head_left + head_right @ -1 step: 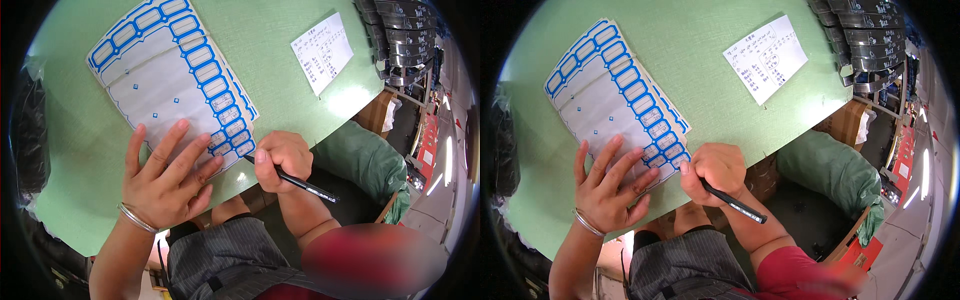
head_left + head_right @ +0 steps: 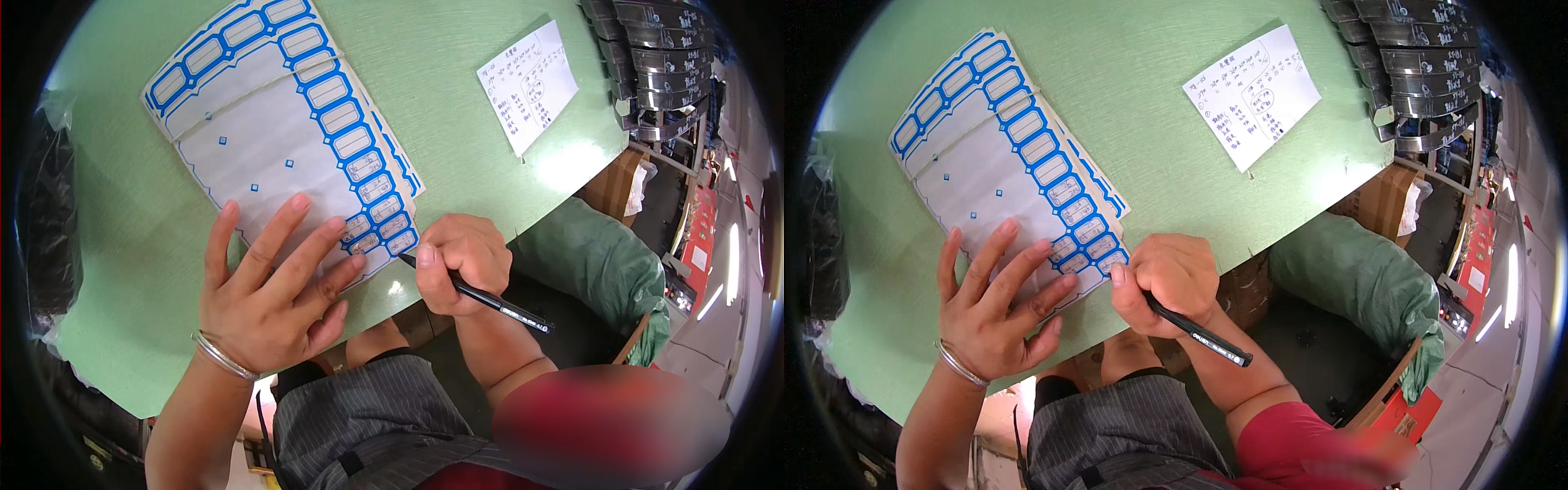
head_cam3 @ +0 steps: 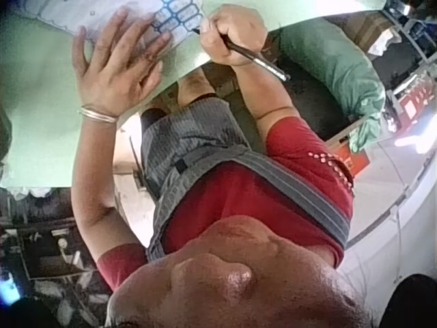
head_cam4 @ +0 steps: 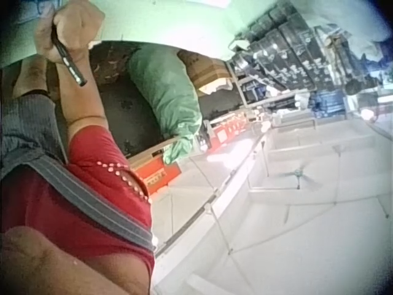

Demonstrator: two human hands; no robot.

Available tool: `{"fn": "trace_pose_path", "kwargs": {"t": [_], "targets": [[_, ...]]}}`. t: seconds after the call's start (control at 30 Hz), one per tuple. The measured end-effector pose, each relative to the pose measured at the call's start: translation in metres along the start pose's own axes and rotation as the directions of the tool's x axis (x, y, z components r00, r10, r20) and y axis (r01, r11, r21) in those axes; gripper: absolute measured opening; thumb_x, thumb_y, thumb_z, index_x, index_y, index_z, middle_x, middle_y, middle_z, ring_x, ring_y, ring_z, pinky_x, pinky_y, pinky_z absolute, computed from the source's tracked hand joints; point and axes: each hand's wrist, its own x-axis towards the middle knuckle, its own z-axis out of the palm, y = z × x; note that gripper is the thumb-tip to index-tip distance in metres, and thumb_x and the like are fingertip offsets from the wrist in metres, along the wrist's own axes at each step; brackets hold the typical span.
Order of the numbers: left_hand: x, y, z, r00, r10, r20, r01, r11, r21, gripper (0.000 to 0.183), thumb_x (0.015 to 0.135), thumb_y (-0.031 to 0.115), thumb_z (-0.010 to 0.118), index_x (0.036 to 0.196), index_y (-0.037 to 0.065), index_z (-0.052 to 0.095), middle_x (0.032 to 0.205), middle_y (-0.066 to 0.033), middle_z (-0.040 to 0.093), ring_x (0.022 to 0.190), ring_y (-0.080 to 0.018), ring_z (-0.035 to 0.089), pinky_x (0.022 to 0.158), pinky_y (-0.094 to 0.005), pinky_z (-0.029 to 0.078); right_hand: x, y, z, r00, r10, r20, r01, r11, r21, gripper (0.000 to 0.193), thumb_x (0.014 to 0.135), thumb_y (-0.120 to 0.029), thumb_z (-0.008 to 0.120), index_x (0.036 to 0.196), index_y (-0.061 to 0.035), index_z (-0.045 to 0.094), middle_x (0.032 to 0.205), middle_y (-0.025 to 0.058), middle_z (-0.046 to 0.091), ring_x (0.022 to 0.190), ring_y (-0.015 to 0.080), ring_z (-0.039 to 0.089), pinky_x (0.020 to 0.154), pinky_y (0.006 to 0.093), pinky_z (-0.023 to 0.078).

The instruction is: The recorder uses a die-cutting machine to cut shapes from a large sheet of material, then collects the pieces and packages them in plastic bags.

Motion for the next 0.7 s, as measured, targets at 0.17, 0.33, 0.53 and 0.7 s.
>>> {"fn": "trace_pose_path", "kwargs": {"t": [0.17, 0.33, 0.53, 0.7], "targets": [[0.0013, 0.0009, 0.0023, 1.0, -0.012, -0.004, 0.012, 0.999, -0.034, 0.032, 0.068, 0.031, 0.067, 0.099, 0.03, 0.073, 0.123, 0.0022, 0.06, 0.128, -0.0242, 0.047, 0.111, -0.0553, 0.019, -0.0012, 0.0027, -0.0014, 0.999, -0.035, 0.034, 0.035, 0.999, -0.008, 0.027, 0.078, 0.004, 0.058, 0.064, -0.0062, 0.037, 0.053, 0.0084, 0.053, 0.04, 0.0173, 0.049, 0.037, 0.0275, 0.037], [0.0009, 0.0003, 0.0022, 1.0, -0.014, -0.003, 0.014, 0.999, -0.031, 0.032, 0.067, 0.03, 0.067, 0.099, 0.031, 0.073, 0.123, 0.002, 0.06, 0.127, -0.0243, 0.047, 0.111, -0.0552, 0.019, -0.0003, 0.0014, 0.0001, 0.999, -0.019, 0.046, 0.02, 1.0, -0.018, 0.027, 0.078, 0.003, 0.058, 0.063, -0.0062, 0.038, 0.053, 0.0083, 0.053, 0.04, 0.0175, 0.049, 0.037, 0.0277, 0.037], [0.0024, 0.0001, 0.0017, 1.0, -0.014, -0.006, 0.014, 0.999, -0.03, 0.031, 0.068, 0.03, 0.066, 0.099, 0.031, 0.073, 0.122, 0.0019, 0.06, 0.126, -0.0246, 0.048, 0.111, -0.055, 0.019, -0.0001, 0.0031, -0.0016, 0.999, -0.027, 0.045, 0.027, 1.0, 0.004, 0.027, 0.079, 0.003, 0.058, 0.063, -0.0058, 0.038, 0.053, 0.0081, 0.053, 0.04, 0.0179, 0.05, 0.037, 0.0278, 0.038], [0.0021, 0.0001, 0.0026, 1.0, -0.008, -0.017, 0.008, 1.0, -0.028, 0.03, 0.068, 0.029, 0.066, 0.097, 0.03, 0.074, 0.121, 0.0018, 0.061, 0.126, -0.0249, 0.048, 0.111, -0.0549, 0.02, -0.001, 0.0029, -0.0017, 0.999, -0.02, 0.032, 0.02, 1.0, -0.01, 0.027, 0.08, 0.003, 0.058, 0.064, -0.0056, 0.038, 0.053, 0.0081, 0.052, 0.04, 0.018, 0.05, 0.038, 0.0277, 0.038]]}}
